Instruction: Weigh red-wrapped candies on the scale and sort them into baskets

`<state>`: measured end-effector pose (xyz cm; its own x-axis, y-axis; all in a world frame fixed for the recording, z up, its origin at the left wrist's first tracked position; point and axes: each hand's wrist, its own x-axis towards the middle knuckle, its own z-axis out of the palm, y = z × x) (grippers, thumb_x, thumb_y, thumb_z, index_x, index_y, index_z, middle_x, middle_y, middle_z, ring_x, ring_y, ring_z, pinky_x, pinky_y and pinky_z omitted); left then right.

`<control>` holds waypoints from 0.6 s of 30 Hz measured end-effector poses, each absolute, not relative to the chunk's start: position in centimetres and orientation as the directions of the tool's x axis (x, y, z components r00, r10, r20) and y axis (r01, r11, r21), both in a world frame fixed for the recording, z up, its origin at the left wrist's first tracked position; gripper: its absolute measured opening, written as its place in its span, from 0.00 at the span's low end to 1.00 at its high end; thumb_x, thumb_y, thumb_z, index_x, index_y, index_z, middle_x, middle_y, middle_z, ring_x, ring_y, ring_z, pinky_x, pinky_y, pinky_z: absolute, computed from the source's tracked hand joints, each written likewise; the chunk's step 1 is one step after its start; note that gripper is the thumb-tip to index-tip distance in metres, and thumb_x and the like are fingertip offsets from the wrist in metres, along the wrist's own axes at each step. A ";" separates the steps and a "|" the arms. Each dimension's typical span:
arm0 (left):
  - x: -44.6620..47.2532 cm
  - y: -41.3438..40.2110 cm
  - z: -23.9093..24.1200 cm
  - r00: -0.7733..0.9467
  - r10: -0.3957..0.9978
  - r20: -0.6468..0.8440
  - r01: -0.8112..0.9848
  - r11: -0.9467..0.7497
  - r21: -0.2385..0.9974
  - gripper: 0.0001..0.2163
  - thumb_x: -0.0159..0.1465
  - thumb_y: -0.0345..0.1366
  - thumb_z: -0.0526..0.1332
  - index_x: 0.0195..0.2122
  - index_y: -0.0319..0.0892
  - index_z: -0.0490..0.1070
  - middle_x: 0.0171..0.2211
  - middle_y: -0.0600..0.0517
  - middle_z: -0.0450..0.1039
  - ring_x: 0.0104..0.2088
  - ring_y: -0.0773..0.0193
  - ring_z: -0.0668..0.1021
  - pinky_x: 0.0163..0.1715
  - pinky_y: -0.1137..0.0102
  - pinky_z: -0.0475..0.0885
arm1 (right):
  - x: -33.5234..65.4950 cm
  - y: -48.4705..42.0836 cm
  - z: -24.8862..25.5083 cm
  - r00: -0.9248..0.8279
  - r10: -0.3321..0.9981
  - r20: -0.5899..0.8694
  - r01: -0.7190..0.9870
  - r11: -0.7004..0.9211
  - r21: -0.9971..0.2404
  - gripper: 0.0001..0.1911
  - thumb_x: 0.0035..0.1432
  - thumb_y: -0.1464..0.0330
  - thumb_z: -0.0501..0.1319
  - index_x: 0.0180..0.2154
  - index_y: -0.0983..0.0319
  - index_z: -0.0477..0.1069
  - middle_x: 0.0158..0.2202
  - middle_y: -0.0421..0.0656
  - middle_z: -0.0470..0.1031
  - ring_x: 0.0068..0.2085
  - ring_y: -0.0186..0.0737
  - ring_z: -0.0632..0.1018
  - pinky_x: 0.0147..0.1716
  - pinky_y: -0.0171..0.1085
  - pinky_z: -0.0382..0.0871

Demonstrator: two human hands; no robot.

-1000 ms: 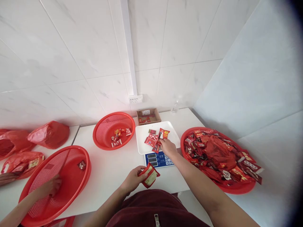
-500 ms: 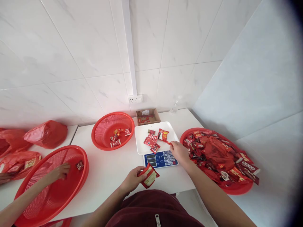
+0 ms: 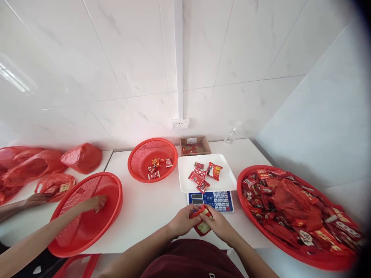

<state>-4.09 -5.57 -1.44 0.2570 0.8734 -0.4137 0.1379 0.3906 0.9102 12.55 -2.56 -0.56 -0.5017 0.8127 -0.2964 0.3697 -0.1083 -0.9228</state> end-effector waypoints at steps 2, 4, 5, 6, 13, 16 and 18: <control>-4.7 -5.6 -2.1 0.239 0.889 -0.392 0.237 0.338 0.911 0.18 0.56 0.46 0.60 0.44 0.41 0.67 0.34 0.50 0.73 0.34 0.62 0.73 0.36 0.66 0.67 | 12.5 -2.6 -0.5 -0.455 0.833 -0.314 0.367 -0.146 -0.919 0.23 0.52 0.52 0.54 0.42 0.61 0.68 0.42 0.48 0.75 0.43 0.48 0.75 0.44 0.44 0.67; -6.4 -5.2 -2.7 0.124 0.937 -0.327 0.338 0.270 0.902 0.20 0.56 0.46 0.59 0.47 0.43 0.66 0.43 0.46 0.72 0.42 0.57 0.73 0.42 0.63 0.67 | 14.2 -1.9 -0.7 -0.317 0.885 -0.341 0.385 -0.209 -0.899 0.24 0.50 0.50 0.54 0.41 0.61 0.67 0.39 0.48 0.76 0.39 0.48 0.76 0.41 0.43 0.69; -7.8 -4.9 -2.9 0.023 0.964 -0.265 0.399 0.234 0.887 0.21 0.57 0.46 0.59 0.49 0.43 0.65 0.47 0.44 0.69 0.47 0.55 0.71 0.47 0.61 0.65 | 15.5 -1.4 -0.9 -0.204 0.914 -0.350 0.404 -0.247 -0.881 0.26 0.49 0.49 0.53 0.42 0.61 0.66 0.38 0.48 0.76 0.38 0.49 0.77 0.39 0.44 0.69; -9.3 -4.5 -3.0 -0.094 0.978 -0.186 0.474 0.208 0.856 0.22 0.57 0.45 0.59 0.51 0.42 0.64 0.51 0.42 0.66 0.52 0.53 0.67 0.51 0.60 0.61 | 17.0 -0.9 -1.2 -0.073 0.938 -0.338 0.437 -0.274 -0.856 0.26 0.48 0.49 0.52 0.42 0.61 0.66 0.36 0.49 0.76 0.37 0.49 0.77 0.38 0.44 0.69; -22.6 -1.9 -2.5 -0.664 0.745 0.061 0.718 0.614 0.326 0.33 0.61 0.51 0.49 0.62 0.36 0.49 0.64 0.33 0.42 0.64 0.43 0.44 0.58 0.45 0.40 | 25.1 -0.1 -4.1 0.457 0.880 -0.127 0.631 -0.422 -0.651 0.27 0.47 0.48 0.48 0.37 0.62 0.68 0.36 0.55 0.75 0.37 0.55 0.75 0.37 0.47 0.67; -25.8 -0.6 -2.0 -0.807 0.586 -0.072 0.545 0.786 0.290 0.40 0.58 0.58 0.46 0.64 0.35 0.44 0.64 0.31 0.40 0.64 0.41 0.46 0.55 0.42 0.46 | 25.9 -0.1 -5.1 0.492 0.860 -0.137 0.610 -0.453 -0.650 0.27 0.47 0.47 0.47 0.34 0.62 0.69 0.33 0.55 0.76 0.36 0.55 0.75 0.37 0.47 0.67; -26.7 0.5 -1.7 -0.844 0.523 -0.120 0.479 0.835 0.270 0.40 0.58 0.59 0.46 0.64 0.37 0.41 0.64 0.31 0.40 0.64 0.42 0.47 0.54 0.42 0.51 | 25.9 0.1 -5.5 0.482 0.865 -0.141 0.612 -0.447 -0.653 0.28 0.46 0.46 0.48 0.34 0.62 0.69 0.32 0.55 0.75 0.36 0.54 0.74 0.36 0.47 0.67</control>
<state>-26.74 0.51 -1.75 -0.8440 0.5228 -0.1198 0.4790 0.8352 0.2703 25.89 0.07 -5.54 0.4820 0.8648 -0.1406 0.6117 -0.4470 -0.6526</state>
